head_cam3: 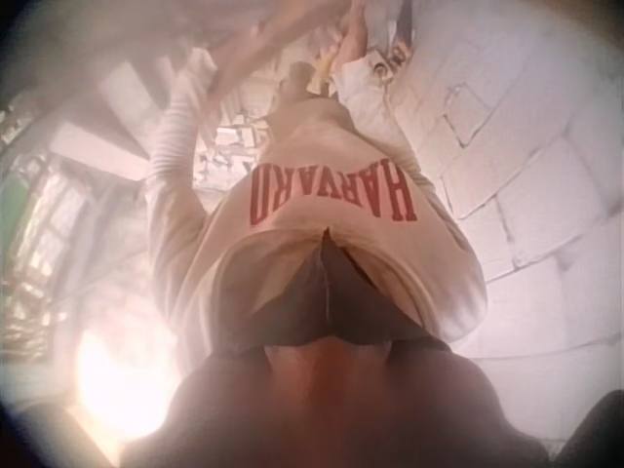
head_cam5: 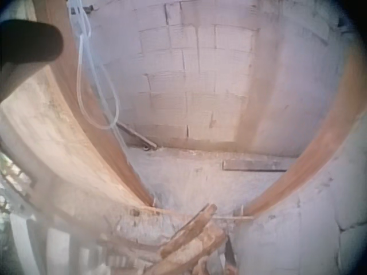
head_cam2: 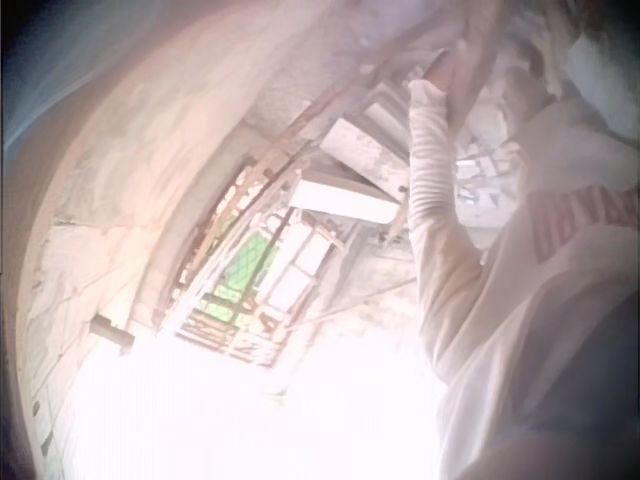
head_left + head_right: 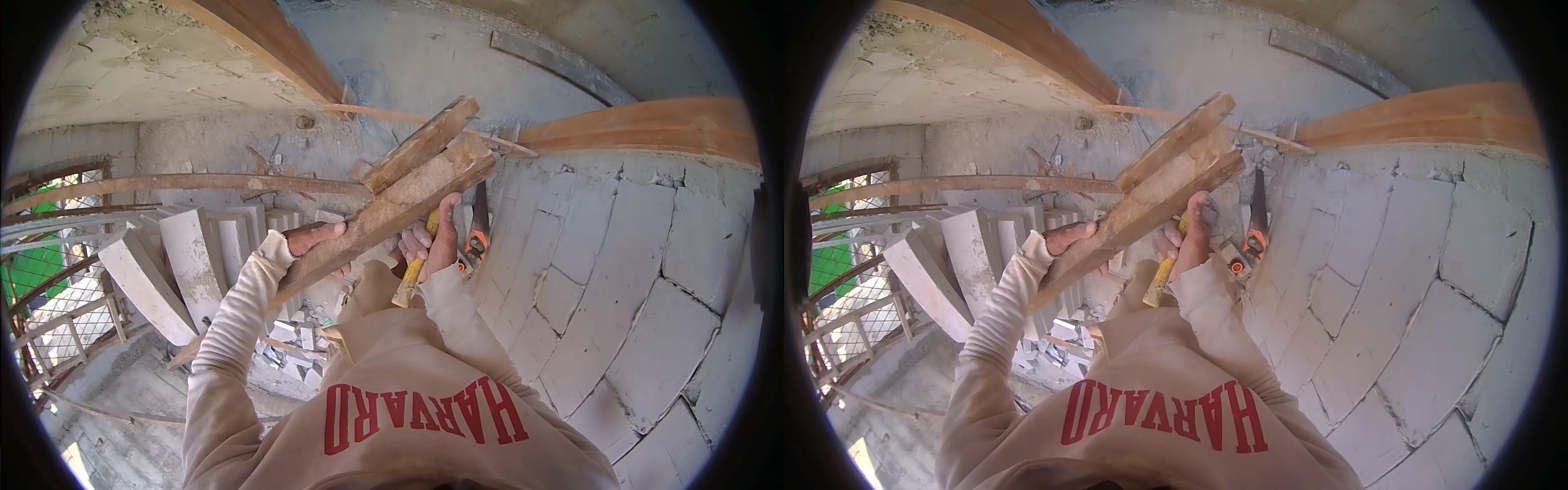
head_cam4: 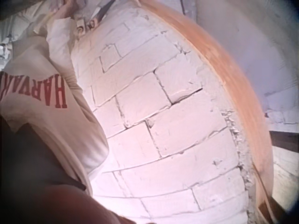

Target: The person measures a wooden plank with a tape measure, then uses a hammer to repeatedly strike the plank, breaking it into smaller pieces. The person also uses pliers to remove nails from the broken wood.

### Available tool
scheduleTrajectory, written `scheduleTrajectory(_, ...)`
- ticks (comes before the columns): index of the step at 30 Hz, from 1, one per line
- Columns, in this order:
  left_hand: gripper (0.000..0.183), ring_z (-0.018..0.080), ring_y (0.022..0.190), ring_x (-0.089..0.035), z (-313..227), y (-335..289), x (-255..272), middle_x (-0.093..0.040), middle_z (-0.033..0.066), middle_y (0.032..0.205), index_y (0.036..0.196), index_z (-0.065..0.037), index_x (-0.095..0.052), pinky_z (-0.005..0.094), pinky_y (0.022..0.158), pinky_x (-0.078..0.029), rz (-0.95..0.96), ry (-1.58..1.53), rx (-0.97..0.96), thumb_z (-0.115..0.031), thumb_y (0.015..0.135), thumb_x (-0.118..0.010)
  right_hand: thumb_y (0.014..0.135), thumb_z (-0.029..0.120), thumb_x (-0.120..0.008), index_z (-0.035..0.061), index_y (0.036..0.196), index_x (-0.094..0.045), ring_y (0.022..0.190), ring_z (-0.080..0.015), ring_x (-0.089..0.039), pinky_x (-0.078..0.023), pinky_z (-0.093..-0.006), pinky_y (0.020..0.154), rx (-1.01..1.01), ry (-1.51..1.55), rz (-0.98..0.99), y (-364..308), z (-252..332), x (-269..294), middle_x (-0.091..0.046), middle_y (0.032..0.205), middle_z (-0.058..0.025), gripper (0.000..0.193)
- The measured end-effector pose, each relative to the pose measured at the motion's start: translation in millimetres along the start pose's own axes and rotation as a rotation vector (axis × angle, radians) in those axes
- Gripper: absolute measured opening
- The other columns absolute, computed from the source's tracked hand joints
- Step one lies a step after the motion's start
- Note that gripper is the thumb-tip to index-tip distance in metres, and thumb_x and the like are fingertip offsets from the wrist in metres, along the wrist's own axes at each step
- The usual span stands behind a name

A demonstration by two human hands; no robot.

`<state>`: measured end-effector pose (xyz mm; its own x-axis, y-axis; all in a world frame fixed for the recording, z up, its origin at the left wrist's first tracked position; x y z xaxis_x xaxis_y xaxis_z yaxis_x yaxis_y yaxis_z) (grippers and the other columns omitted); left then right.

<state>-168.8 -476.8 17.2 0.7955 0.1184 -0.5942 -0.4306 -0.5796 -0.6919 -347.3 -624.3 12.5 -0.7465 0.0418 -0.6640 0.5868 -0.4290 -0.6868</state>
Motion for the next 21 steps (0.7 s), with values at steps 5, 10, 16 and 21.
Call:
scheduleTrajectory(5,0.062,0.0141,0.073,-0.056,-22,-19,-22,-0.067,0.0071,0.079,0.097,0.005,-0.074,0.0365,0.07,-0.049,-0.594,0.537,-0.234,-0.056,0.088,-0.077,0.09,0.079,-0.059,0.0143,0.117,-0.06,0.038,-0.0058,-0.034,-0.034,-0.0249,0.042,-0.053,0.025,0.088,14,-10,23,-0.036,0.053,0.0109,0.07)
scheduleTrajectory(10,0.061,0.0167,0.069,-0.055,-37,-28,-37,-0.062,0.0107,0.07,0.091,0.007,-0.074,0.038,0.068,-0.048,-0.684,0.58,-0.288,-0.053,0.084,-0.08,0.098,0.075,-0.051,0.0174,0.111,-0.064,0.037,-0.0066,-0.036,-0.036,-0.0263,0.041,-0.122,0.088,0.125,22,-8,33,-0.04,0.054,0.0106,0.06)
scheduleTrajectory(16,0.061,0.0156,0.058,-0.051,-32,-34,-42,-0.054,0.0073,0.06,0.082,0.004,-0.067,0.0365,0.057,-0.043,-0.812,0.762,-0.354,-0.056,0.084,-0.079,0.097,0.071,-0.057,0.0115,0.102,-0.062,0.04,-0.008,-0.036,-0.031,-0.0282,0.042,0.026,-0.14,-0.184,-19,24,32,-0.04,0.055,0.0084,0.06)
scheduleTrajectory(21,0.074,0.0373,0.065,-0.069,-29,-54,-75,-0.066,0.017,0.066,0.084,0.002,-0.068,0.0478,0.065,-0.055,-0.966,0.947,-0.412,-0.07,0.075,-0.081,0.104,0.063,-0.05,0.0082,0.104,-0.058,0.037,-0.0099,-0.033,-0.03,-0.0294,0.039,0.227,-0.229,-0.454,-79,40,64,-0.038,0.054,0.0053,0.055)
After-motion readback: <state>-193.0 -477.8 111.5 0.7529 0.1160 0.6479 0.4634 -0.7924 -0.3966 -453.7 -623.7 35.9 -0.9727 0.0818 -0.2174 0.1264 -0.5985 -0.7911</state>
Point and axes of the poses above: each hand's wrist, its own y-axis towards the middle knuckle, its own x-axis out of the back of the hand, z = x × y, the point moved 6 cm from there along y, towards the middle knuckle
